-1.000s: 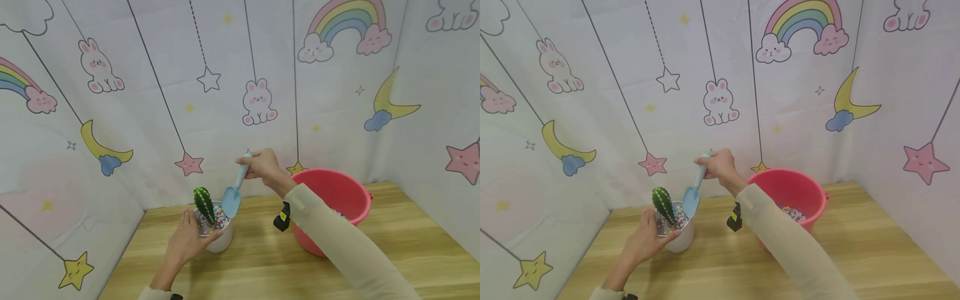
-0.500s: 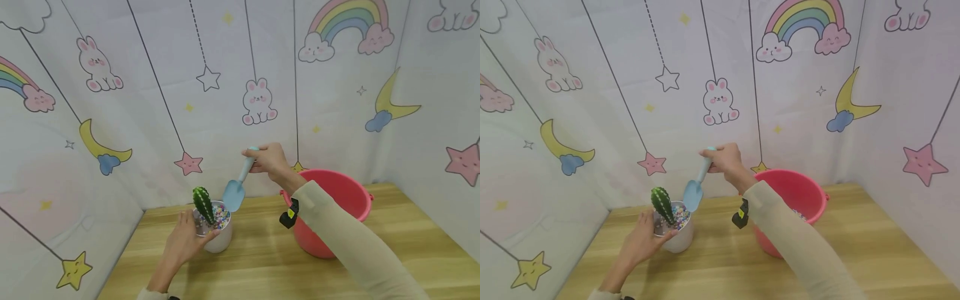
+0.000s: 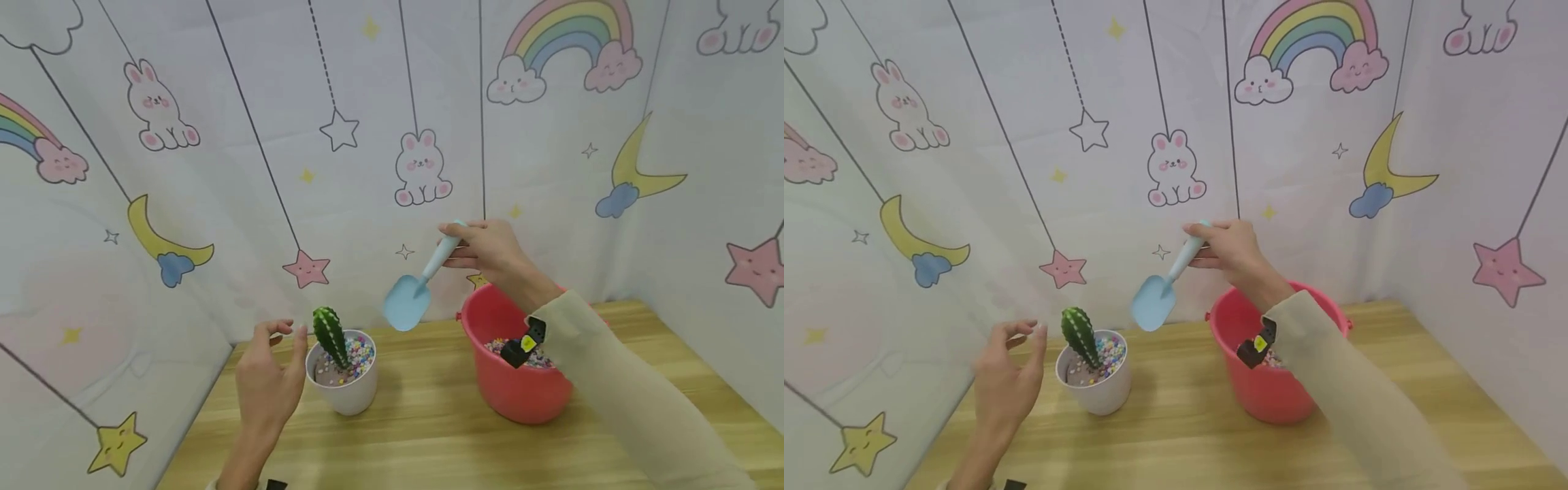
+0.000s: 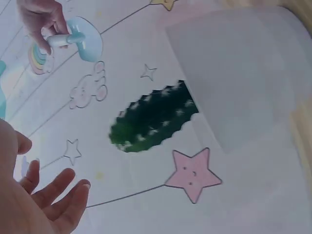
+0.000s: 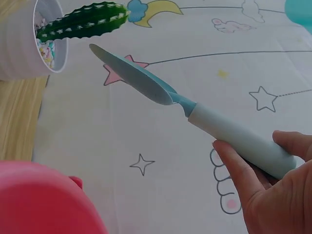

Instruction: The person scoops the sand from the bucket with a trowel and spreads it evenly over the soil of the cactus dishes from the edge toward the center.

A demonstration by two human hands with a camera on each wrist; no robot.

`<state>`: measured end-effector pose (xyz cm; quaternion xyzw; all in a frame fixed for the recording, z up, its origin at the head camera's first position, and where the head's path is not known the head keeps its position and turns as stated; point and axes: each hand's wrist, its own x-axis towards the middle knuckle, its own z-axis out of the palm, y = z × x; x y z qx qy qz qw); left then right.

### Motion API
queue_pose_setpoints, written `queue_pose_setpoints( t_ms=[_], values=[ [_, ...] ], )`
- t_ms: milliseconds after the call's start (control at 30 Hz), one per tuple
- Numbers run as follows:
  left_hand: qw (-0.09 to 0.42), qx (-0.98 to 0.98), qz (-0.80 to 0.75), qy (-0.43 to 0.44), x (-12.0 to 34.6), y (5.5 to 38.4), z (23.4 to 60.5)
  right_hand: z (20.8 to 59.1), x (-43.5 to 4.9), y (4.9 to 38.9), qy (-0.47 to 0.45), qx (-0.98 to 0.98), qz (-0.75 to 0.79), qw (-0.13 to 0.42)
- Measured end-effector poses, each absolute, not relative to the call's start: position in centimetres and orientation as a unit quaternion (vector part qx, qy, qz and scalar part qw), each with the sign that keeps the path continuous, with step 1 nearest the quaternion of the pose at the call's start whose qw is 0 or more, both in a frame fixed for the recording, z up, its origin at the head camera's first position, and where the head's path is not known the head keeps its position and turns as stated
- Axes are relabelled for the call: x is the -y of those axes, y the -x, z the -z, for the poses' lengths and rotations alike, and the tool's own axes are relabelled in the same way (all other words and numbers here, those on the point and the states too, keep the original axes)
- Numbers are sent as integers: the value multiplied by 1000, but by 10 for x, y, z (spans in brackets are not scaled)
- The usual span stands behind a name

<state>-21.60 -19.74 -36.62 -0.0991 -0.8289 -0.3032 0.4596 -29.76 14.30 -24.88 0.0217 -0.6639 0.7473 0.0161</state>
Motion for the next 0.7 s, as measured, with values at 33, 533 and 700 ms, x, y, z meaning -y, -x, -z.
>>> queue_pose_setpoints(
  t_ms=[33, 533, 700],
  values=[
    [481, 812, 306, 121, 195, 215, 363, 247, -149, 296, -22, 663, -748, 20],
    [418, 814, 268, 300, 132, 221, 338, 234, -238, 279, -38, 654, -752, 74],
    [281, 890, 214, 290, 107, 223, 330, 231, -265, 277, -41, 655, -750, 87]
  ],
)
